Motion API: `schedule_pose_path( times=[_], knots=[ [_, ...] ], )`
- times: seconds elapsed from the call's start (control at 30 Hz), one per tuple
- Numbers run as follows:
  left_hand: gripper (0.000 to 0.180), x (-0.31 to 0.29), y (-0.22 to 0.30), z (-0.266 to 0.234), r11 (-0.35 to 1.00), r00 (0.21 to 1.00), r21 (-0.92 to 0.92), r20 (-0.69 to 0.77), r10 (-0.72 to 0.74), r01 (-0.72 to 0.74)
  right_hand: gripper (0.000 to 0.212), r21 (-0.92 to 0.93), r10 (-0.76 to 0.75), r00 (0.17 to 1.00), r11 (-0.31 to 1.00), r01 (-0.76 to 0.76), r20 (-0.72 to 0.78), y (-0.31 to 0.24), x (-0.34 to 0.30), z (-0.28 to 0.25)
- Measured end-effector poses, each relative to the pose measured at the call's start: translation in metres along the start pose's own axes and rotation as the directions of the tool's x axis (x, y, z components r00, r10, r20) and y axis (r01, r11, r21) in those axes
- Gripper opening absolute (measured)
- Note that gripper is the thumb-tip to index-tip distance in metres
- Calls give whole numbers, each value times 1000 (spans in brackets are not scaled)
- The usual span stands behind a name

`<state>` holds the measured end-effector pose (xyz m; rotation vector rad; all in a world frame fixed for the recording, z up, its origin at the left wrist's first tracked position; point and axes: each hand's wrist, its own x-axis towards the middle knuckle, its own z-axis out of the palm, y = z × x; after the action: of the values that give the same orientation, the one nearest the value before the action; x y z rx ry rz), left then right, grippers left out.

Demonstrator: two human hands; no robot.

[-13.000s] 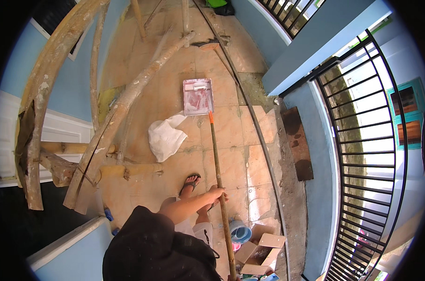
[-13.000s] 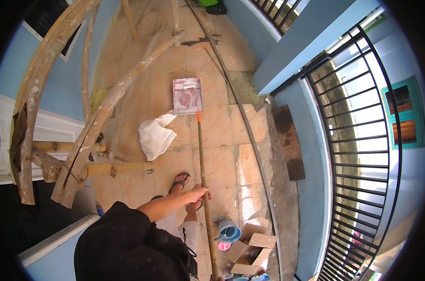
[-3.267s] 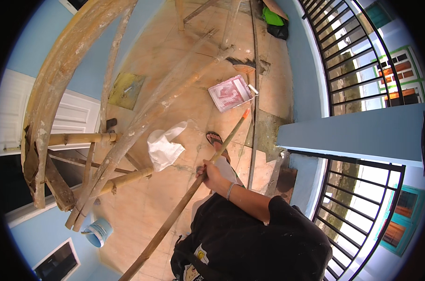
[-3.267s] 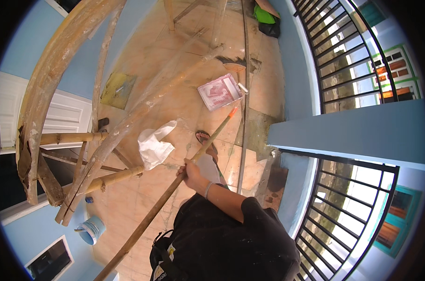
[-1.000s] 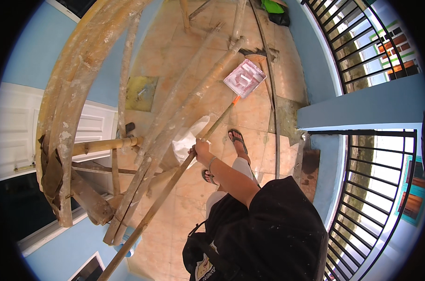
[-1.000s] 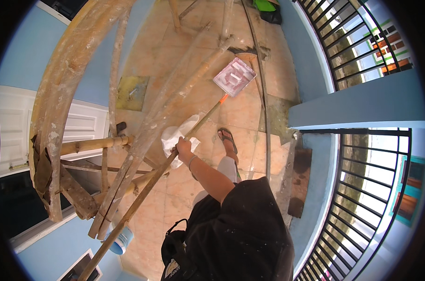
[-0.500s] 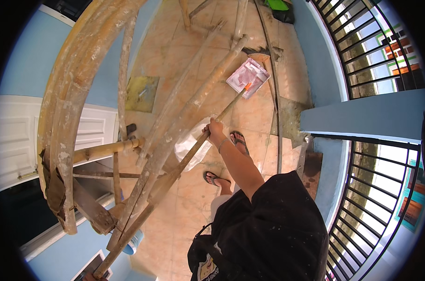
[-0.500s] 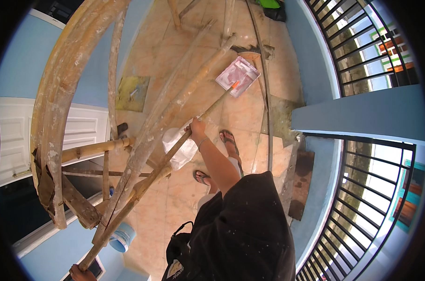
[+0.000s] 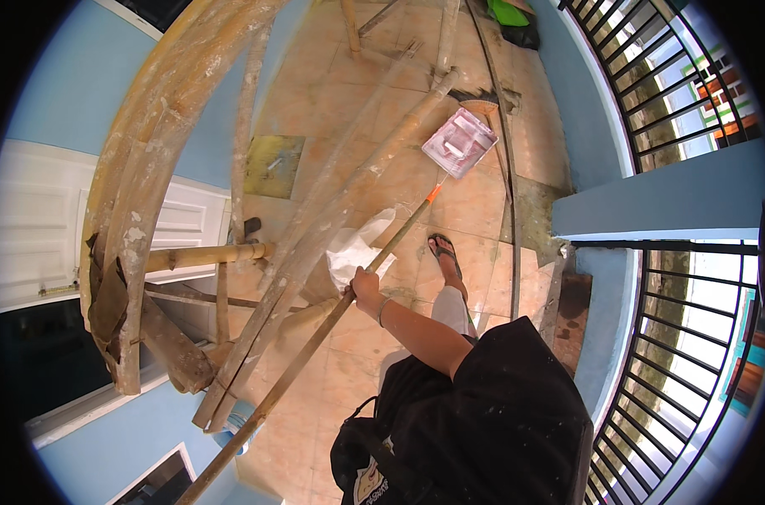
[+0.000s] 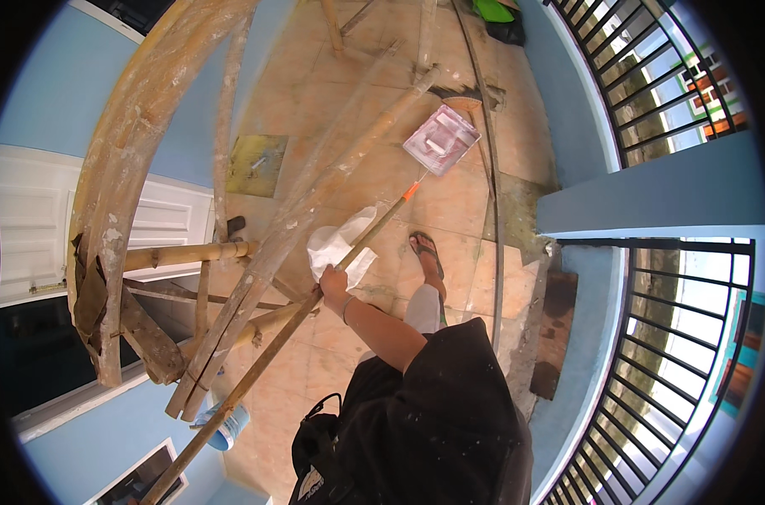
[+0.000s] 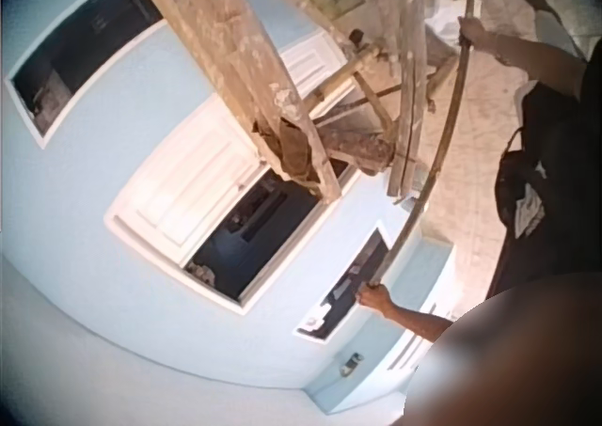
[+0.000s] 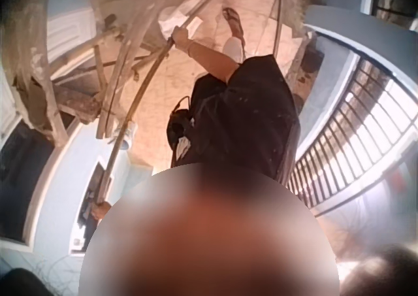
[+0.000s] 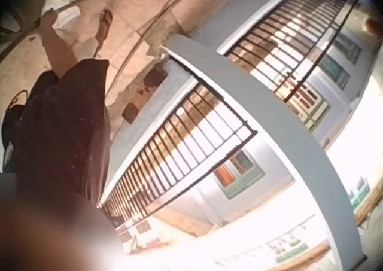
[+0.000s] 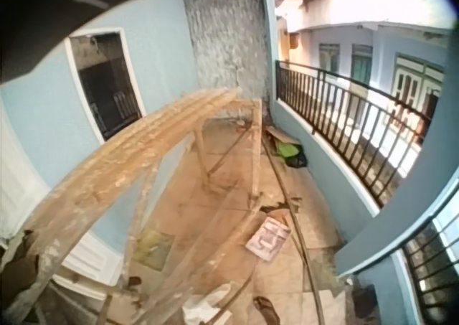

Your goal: The person uses a long bamboo pole with a roller to paint the ceiling of a balcony. They repeatedly dip the roller into a paint container and apply paint in long strokes across the ceiling surface.

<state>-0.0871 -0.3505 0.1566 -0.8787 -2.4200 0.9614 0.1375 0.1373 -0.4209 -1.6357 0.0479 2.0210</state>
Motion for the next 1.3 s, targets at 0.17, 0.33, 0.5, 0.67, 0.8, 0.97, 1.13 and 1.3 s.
schedule_pose_path(
  times=[0.17, 0.33, 0.5, 0.67, 0.8, 0.97, 1.13, 1.3],
  knots=[
    [7, -53, 30, 51, 1000, 992, 19, 125, -19, 17, 24, 13, -38, 995, 999, 40, -93, -5, 40, -35],
    [14, -69, 122, 107, 988, 987, -152, -152, -45, 21, 19, 44, -129, 990, 991, 126, 53, -42, -8, -95],
    [13, -34, 196, 129, 885, 984, -465, -139, -113, 36, 16, 159, -267, 963, 950, 267, -25, -146, -128, -118],
    [13, -6, 223, 127, 733, 987, -677, -152, -45, -71, 23, 301, -687, 721, 709, 638, 90, -321, -244, -69],
    [12, 12, 252, 108, 575, 983, -800, -177, 45, -170, 14, 447, -882, 274, 436, 781, 382, -435, -372, 17],
    [12, 32, 332, 58, 341, 963, -901, -234, 134, -267, 31, 601, -804, -127, 319, 733, 581, -460, -469, 99],
    [28, 57, 458, -39, 208, 938, -915, -338, 71, -346, 48, 569, -658, -138, 504, 650, 741, -407, -477, 120],
    [41, 108, 543, -164, 65, 979, -997, -34, 200, -48, 47, 492, -600, -74, 573, 656, 797, -402, -466, 124]
  ],
)
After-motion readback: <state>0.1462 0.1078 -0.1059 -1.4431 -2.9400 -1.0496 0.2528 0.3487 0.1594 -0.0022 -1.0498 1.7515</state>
